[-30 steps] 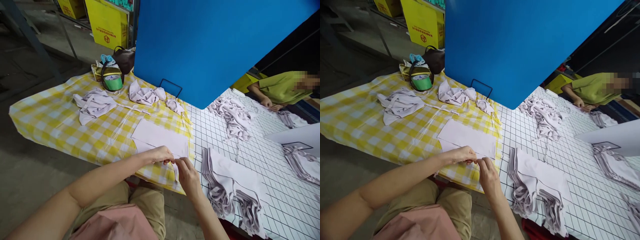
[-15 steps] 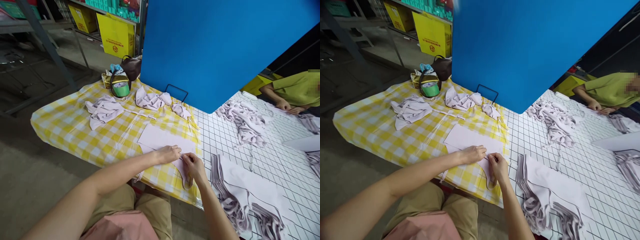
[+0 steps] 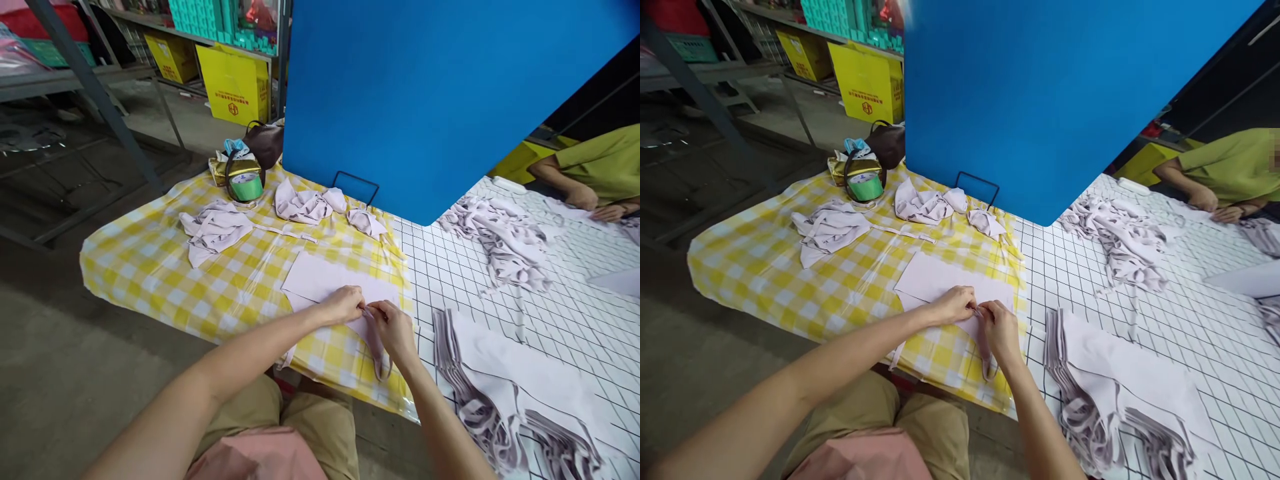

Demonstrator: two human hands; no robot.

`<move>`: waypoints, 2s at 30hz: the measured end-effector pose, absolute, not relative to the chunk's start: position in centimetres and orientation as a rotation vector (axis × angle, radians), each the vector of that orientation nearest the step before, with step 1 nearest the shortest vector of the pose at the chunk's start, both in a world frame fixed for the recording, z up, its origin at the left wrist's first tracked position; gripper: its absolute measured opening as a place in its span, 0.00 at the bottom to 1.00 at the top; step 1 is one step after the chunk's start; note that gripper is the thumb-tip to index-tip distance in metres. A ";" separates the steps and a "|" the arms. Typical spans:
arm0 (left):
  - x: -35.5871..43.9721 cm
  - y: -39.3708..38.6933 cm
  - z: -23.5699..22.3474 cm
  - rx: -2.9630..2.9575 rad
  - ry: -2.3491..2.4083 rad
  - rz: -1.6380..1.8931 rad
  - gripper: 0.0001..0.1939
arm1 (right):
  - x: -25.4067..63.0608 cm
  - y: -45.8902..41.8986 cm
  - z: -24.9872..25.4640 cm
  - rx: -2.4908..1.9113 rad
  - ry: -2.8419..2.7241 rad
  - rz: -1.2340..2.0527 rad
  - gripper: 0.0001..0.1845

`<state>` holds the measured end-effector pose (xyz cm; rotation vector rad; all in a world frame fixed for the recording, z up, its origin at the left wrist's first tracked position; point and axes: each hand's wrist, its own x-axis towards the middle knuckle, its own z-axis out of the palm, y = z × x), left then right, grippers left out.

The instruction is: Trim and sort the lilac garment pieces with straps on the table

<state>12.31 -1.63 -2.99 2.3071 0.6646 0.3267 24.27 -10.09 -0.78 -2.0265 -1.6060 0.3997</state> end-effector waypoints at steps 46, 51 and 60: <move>12.6 -1.0 -3.6 2.147 0.696 0.330 0.05 | 24.5 -11.0 -3.5 -1.815 -2.094 -0.224 0.11; 12.6 -1.0 -3.5 2.128 0.698 0.335 0.05 | 24.7 -11.1 -3.0 -1.795 -2.185 -0.265 0.10; 12.6 -1.0 -3.2 2.102 0.702 0.332 0.05 | 25.4 -11.3 -2.3 -1.886 -2.305 -0.366 0.14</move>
